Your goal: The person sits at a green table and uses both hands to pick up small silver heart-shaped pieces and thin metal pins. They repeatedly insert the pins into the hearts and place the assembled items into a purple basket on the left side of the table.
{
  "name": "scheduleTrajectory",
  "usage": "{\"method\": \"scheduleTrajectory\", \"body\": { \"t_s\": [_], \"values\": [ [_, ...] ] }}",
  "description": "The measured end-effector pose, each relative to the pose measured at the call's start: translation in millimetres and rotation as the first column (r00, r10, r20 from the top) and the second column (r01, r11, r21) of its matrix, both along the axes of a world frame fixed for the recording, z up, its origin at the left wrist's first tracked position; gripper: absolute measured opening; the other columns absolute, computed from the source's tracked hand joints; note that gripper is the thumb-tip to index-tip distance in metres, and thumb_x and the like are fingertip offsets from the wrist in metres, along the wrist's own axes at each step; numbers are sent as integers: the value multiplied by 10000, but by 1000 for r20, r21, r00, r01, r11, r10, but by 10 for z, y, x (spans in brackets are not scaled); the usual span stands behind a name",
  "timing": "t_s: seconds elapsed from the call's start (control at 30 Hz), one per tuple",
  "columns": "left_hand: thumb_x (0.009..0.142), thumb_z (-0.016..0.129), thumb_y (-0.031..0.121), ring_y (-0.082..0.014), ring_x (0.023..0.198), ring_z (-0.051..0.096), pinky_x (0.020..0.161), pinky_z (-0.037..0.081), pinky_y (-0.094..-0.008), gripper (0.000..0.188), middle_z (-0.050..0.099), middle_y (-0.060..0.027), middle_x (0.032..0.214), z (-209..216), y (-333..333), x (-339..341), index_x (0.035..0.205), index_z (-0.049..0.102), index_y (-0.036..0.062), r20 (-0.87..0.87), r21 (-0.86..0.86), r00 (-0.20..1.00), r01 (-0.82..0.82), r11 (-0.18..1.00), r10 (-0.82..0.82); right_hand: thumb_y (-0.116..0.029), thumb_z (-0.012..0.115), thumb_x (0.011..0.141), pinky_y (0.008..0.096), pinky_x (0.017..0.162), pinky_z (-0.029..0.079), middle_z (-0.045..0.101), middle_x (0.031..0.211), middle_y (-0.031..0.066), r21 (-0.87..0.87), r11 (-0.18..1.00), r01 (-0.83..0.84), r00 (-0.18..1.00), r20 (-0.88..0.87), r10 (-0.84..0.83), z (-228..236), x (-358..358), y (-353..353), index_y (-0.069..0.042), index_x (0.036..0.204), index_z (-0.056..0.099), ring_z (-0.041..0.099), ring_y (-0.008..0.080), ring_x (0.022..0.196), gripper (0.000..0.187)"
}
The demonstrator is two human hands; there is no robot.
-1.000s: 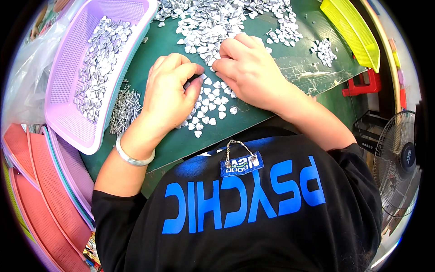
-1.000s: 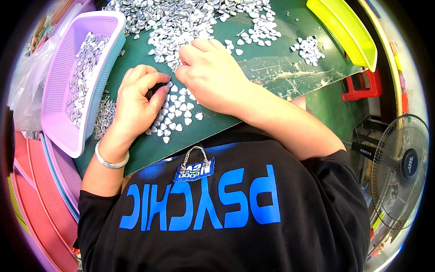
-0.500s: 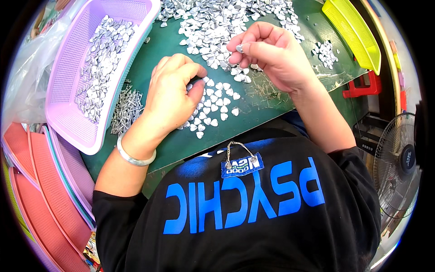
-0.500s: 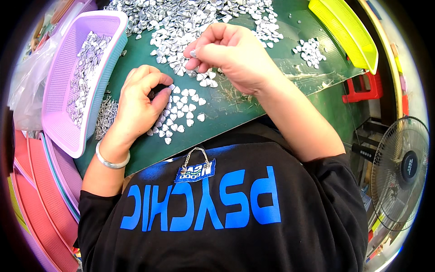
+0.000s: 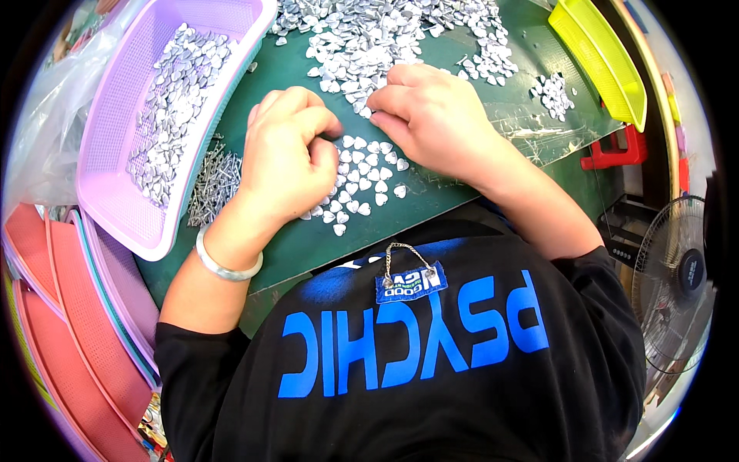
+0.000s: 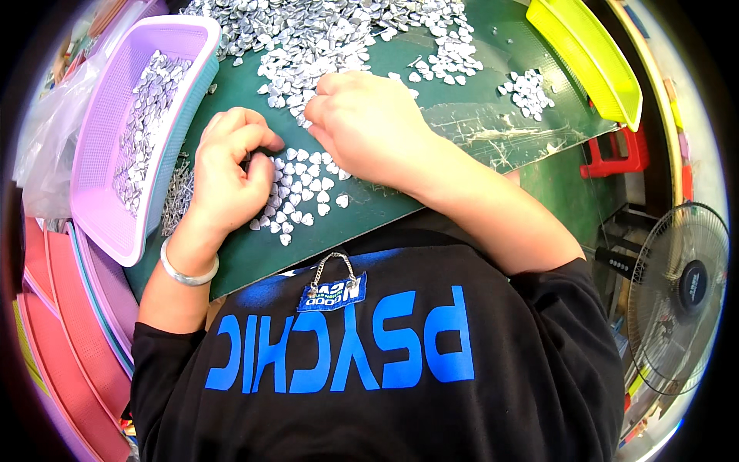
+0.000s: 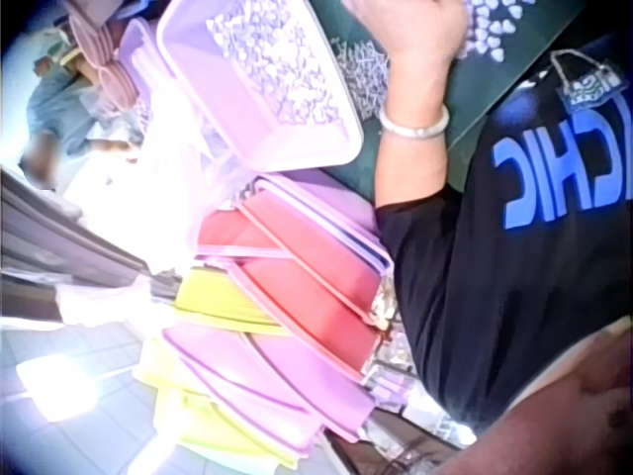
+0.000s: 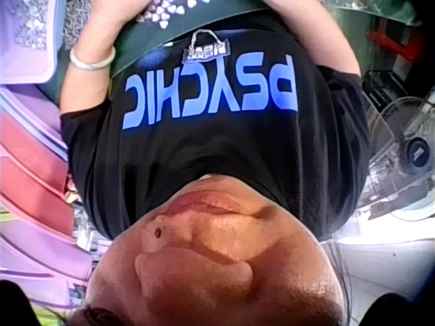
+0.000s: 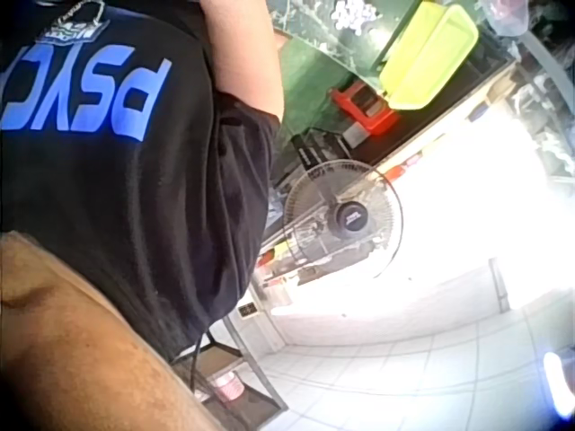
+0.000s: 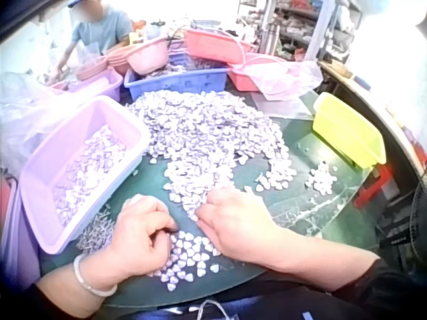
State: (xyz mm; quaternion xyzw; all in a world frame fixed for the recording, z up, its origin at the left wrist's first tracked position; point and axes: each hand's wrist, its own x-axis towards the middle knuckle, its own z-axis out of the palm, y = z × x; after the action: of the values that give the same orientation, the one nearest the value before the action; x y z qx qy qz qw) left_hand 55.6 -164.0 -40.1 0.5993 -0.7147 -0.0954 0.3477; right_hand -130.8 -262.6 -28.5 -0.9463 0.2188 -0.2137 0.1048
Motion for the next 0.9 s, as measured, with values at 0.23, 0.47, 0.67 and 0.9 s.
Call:
{"method": "scheduleTrajectory", "body": {
  "t_s": [0.23, 0.47, 0.67, 0.9],
  "values": [
    [680, 552, -77, -276, 864, 549, 818, 432, -387, 288, 581, -55, 842, -44, -14, 5, 854, 718, 81, -23, 20, 1000, 12, 1000, -11, -160, 655, 793, 383, 674, 517, 570, 772, 58, -87, 996, -26, 1000, 11, 27, -73, 57, 29, -92, 733, 644, 618, 262, 781, 91],
    [697, 471, -131, -293, 878, 554, 823, 451, -371, 427, 583, -116, 889, -53, -27, 6, 1011, 705, 41, 53, -22, 999, -6, 1000, 7, -147, 632, 800, 389, 667, 518, 591, 781, 68, 56, 993, -108, 987, -112, 114, 56, -29, 56, -82, 744, 643, 627, 273, 790, 87],
    [721, 458, -127, -307, 924, 552, 864, 439, -380, 443, 592, -129, 942, -52, -29, -2, 1064, 689, 32, 72, -4, 997, -6, 1000, 6, -129, 616, 805, 397, 659, 525, 603, 770, 57, 4, 1000, -28, 1000, -5, 28, 8, 60, 8, -94, 781, 667, 639, 277, 778, 66],
    [706, 459, -129, -305, 923, 552, 860, 439, -378, 436, 592, -120, 935, -40, -26, 7, 1041, 693, 25, 44, -6, 999, -10, 1000, 10, -101, 608, 780, 397, 661, 530, 621, 768, 54, 0, 998, -58, 998, -20, 58, 29, 63, -45, -112, 831, 689, 651, 270, 789, 96]
  ]
}}
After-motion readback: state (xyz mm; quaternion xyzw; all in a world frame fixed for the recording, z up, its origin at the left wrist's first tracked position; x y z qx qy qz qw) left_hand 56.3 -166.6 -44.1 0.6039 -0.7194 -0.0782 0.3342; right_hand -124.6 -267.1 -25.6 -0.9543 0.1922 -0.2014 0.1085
